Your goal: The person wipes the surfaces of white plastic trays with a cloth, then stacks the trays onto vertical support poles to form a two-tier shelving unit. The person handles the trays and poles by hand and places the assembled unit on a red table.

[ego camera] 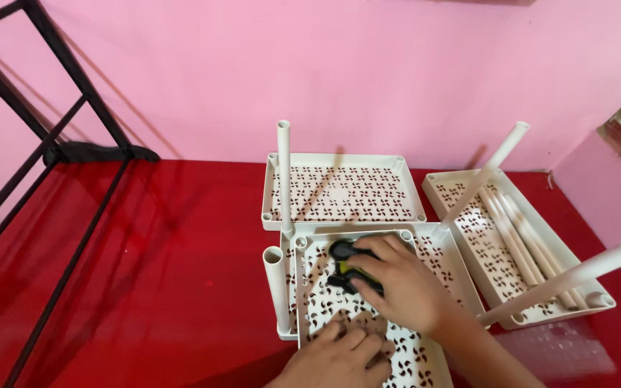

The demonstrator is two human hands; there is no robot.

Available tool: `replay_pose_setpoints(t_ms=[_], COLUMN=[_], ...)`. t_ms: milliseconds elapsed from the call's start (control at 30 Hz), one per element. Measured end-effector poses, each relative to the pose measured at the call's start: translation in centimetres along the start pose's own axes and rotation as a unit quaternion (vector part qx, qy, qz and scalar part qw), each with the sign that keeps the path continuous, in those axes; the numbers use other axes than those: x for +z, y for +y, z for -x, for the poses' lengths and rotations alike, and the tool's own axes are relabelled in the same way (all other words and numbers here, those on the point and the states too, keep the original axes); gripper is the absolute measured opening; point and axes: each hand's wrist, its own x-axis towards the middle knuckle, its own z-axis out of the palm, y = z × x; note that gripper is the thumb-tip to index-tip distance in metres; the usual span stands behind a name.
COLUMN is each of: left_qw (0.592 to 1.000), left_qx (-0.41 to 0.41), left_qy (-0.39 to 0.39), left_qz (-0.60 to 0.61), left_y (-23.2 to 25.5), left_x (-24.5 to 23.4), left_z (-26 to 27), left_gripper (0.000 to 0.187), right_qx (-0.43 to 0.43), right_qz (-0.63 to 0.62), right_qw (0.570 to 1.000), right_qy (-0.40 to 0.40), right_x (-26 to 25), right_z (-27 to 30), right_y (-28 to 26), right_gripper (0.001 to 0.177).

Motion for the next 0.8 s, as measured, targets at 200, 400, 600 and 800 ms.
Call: replay_pose_setpoints(t_ms=[200, 400, 600, 800], left_qw=[0.998, 0.996, 0.999, 0.999], left_qx=[-0.005, -0.013, 0.003, -0.005], left_qy=[-0.049, -0.083, -0.048, -0.038], left_qz=[0.025, 0.027, -0.005, -0.008], left_y=[-0.3, 0.0, 0.2, 0.0], left_x=[-0.8, -2.2, -3.2, -3.1], left_z=[-0.8, -1.1, -1.5, -1.5], left_gripper=[0.024, 0.024, 0.034, 0.033], right_qx=[0.011, -0.068, -0.006, 0.112], right_qz=[0.076, 0.010, 0.036, 0.068], right_qw=[0.997, 0.997, 0.999, 0.983], right_qy=[0.003, -0.035, -0.026, -0.127], right_x=[-0.1, 0.0, 0.0, -0.6], right_z=[-0.6, -0.6, -0.1, -0.8], right_y=[0.0, 0.1, 0.1, 0.2], right_gripper=[0.029, 0.029, 0.028, 0.032])
